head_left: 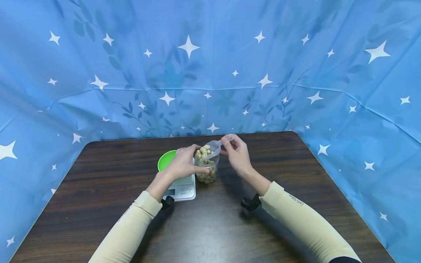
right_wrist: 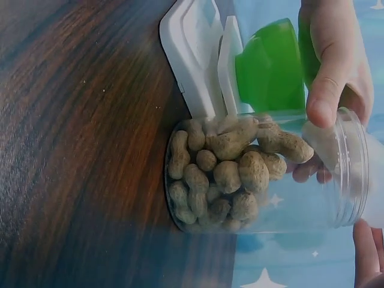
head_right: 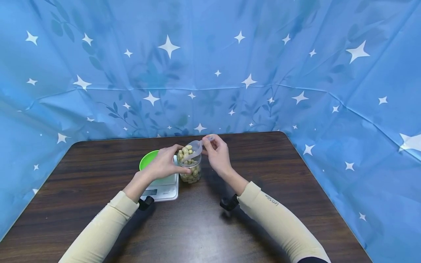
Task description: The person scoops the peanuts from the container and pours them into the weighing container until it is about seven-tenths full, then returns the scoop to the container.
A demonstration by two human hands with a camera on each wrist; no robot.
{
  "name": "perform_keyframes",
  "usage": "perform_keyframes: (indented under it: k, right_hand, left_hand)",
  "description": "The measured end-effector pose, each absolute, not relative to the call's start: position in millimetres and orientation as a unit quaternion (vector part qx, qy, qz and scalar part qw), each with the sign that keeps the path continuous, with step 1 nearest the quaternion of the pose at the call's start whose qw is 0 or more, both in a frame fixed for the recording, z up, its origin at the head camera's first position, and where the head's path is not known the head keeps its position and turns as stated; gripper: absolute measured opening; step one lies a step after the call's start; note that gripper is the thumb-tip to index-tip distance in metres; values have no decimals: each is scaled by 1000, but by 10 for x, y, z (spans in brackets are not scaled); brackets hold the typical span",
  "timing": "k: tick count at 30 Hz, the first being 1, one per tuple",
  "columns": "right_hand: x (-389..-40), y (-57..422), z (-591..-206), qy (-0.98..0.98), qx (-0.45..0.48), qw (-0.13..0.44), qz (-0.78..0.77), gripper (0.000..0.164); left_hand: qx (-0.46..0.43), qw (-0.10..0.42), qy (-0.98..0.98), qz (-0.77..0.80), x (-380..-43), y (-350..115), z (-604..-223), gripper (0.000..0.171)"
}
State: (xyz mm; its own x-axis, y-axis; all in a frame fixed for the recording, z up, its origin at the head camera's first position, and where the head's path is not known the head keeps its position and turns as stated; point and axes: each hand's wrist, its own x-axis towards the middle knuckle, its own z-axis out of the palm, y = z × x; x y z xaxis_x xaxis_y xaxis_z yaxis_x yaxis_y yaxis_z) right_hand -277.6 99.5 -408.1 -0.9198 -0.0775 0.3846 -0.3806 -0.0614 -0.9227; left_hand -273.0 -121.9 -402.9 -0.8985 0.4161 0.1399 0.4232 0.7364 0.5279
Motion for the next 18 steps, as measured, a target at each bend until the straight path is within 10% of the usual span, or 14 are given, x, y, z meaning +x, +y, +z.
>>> perform_keyframes:
  k: [18]
  right_hand:
    - [-2755,1029,-4161,-633,101,103,761,24]
  left_hand:
    - [-241,6,-932,-269,-2718,-1214,-4024,93]
